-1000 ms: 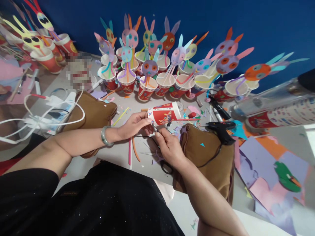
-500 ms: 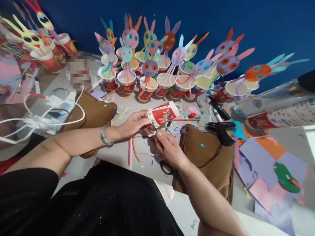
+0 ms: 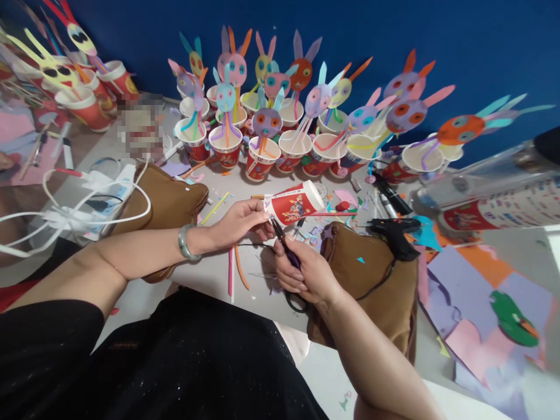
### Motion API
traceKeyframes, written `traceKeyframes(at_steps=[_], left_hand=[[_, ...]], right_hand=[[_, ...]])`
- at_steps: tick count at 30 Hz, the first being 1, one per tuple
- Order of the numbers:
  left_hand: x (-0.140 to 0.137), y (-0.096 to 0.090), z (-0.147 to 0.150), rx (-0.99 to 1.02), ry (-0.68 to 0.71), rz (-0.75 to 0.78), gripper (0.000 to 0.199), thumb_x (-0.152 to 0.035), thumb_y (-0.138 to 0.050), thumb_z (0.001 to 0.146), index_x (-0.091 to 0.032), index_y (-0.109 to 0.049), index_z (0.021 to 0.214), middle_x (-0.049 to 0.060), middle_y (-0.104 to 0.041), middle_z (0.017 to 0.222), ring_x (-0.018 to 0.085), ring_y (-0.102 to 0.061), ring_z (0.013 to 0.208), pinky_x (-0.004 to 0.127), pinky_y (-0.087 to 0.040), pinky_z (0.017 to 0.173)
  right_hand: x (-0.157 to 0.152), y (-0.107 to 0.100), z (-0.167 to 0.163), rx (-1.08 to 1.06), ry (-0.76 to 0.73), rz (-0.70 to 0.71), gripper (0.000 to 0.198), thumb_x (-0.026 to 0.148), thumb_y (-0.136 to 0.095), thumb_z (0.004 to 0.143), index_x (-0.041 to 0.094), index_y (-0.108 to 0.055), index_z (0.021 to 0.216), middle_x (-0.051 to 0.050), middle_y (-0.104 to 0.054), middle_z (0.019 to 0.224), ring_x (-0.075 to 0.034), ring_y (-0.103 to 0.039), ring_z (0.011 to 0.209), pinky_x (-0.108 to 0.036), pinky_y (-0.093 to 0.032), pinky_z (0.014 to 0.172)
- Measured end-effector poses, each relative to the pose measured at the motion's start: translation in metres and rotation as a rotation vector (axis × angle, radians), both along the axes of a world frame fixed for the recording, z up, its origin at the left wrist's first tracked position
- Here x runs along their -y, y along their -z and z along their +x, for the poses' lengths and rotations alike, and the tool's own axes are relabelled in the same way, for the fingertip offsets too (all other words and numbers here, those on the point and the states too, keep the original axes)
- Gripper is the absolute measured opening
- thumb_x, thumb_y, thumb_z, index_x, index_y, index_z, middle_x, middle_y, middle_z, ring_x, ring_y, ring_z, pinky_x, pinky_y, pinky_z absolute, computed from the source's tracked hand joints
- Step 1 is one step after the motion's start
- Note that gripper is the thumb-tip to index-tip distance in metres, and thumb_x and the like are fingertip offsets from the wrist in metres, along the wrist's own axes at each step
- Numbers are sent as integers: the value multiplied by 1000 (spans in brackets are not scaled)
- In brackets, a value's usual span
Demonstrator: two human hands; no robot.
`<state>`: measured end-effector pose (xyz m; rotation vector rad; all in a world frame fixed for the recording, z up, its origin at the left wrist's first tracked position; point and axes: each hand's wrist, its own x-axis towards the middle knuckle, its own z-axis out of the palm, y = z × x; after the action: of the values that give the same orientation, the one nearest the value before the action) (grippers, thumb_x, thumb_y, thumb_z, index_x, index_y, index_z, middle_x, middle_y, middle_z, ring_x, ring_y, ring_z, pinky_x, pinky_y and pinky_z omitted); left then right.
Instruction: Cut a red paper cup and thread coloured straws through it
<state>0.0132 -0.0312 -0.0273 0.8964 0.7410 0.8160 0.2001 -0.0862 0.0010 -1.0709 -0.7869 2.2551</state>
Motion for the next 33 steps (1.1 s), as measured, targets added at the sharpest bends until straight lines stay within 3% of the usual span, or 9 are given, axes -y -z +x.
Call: traceKeyframes(at_steps=[11, 20, 33], left_hand=[[1, 0, 1, -53, -79, 79, 34, -43, -72, 89, -14, -54, 83, 3, -72, 76, 9, -69, 67, 20, -55, 61], [4, 0, 1, -43, -107, 127, 35, -43, -76, 85, -13, -57, 82, 5, -72, 78, 11, -70, 72, 21, -55, 62], [1, -2, 2, -19, -87, -55, 29, -34, -76, 85, -13, -57, 81, 5, -73, 77, 9, -69, 65, 21, -54, 61]], right_hand=[[5, 5, -6, 9, 91, 101, 35, 54, -53, 99, 23, -50, 82, 12, -33, 40, -6, -15, 30, -17, -20, 32], [4, 3, -6, -32, 113, 57, 33, 50, -50, 101, 23, -53, 82, 12, -33, 40, -5, -15, 29, -16, -20, 32], [3, 11, -9, 1, 157, 126, 37, 52, -56, 99, 22, -53, 79, 12, -34, 40, -5, -18, 29, -17, -20, 32]])
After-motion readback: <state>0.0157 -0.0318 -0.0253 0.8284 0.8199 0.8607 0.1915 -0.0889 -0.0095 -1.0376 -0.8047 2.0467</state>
